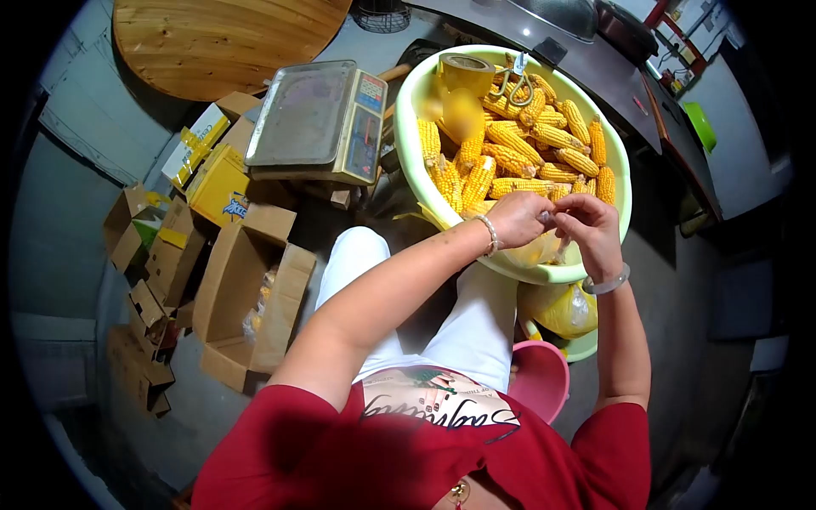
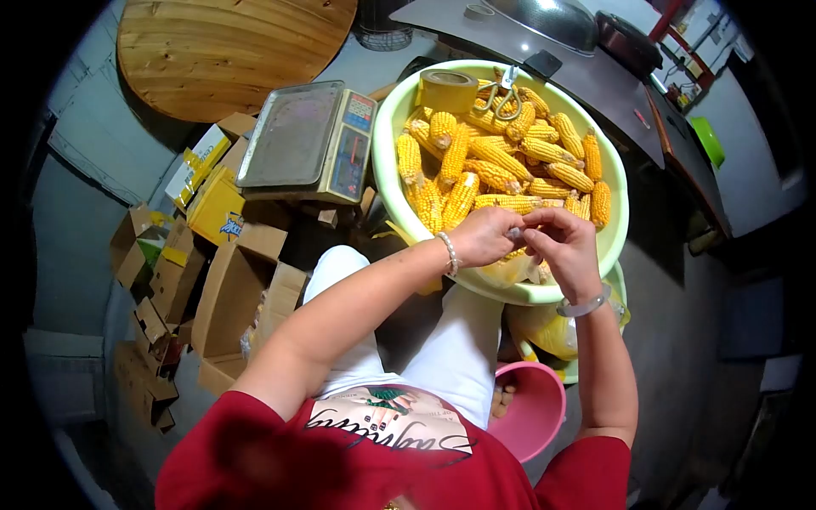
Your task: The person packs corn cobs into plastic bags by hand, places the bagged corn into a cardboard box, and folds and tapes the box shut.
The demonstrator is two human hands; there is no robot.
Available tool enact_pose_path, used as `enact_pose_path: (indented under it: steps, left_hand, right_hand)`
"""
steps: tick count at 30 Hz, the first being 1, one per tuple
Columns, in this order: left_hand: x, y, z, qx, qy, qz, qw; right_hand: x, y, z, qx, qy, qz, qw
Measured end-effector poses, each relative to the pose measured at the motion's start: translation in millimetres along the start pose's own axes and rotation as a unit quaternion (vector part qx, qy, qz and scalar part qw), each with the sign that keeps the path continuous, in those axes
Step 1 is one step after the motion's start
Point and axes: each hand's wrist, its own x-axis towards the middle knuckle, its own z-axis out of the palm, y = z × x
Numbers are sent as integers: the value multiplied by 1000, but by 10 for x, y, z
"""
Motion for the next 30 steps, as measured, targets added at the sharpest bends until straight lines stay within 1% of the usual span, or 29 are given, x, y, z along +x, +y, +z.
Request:
enact_pose_path:
  steps: [3, 5, 7, 9, 11, 12, 15, 17, 18, 19, 20, 21, 23, 24, 25, 28, 30]
  left_hand:
    - [43, -7, 4, 2, 74, -42, 996]
    - [67, -34, -37, 4, 125, -20, 992]
    - [99, 33, -149, -6, 167, -7, 986]
    - [139, 98, -281, -32, 202, 0, 979]
    - [183, 168, -424, -57, 236, 6, 970]
    - [198, 213, -507, -66, 261, 43, 962]
    - [205, 355, -881, -83, 273, 89, 954]
    - [178, 455, -1151, -142, 289, 135, 937]
    - [144, 454, -1323, -153, 271, 134, 941]
    - [95, 494, -1461, -148, 293, 150, 933]
    - [19, 520, -1623, -133, 292, 135, 937]
    - [-93, 619, -1773, -127, 288, 93, 945]
    - [-169, 563, -2011, -150, 326, 88, 929]
    - [-263, 531, -2156, -126, 328, 74, 933]
    - [-361, 578, -2221, -123, 364, 41, 923]
    - [-536, 206, -2582, -80, 397, -17, 914]
    - [-627, -94, -2827, -55, 412, -62, 907]
  right_hand:
    - [-39, 38, 12, 39, 93, -46, 994]
    - [-50, 133, -64, 56, 165, -47, 984]
    - [-54, 349, -210, 72, 219, -25, 973]
    - [-95, 560, -322, 63, 230, 23, 971]
    - [-160, 782, -382, 41, 223, 39, 973]
    - [-190, 879, -397, 38, 221, 49, 973]
    - [-277, 1081, -392, 39, 228, 71, 970]
    - [-307, 1219, -392, 48, 236, 94, 966]
    - [-316, 1265, -386, 34, 249, 86, 964]
    - [-322, 1272, -385, 36, 249, 80, 965]
    - [-325, 1273, -383, 38, 249, 74, 965]
    - [-324, 1277, -383, 40, 251, 68, 965]
    - [-307, 1287, -399, 29, 241, 72, 967]
    - [-300, 1280, -406, 25, 238, 80, 968]
    - [-293, 1270, -402, 22, 234, 88, 968]
    - [-254, 1212, -366, 20, 235, 119, 964]
    - [-238, 1294, -386, 9, 229, 96, 969]
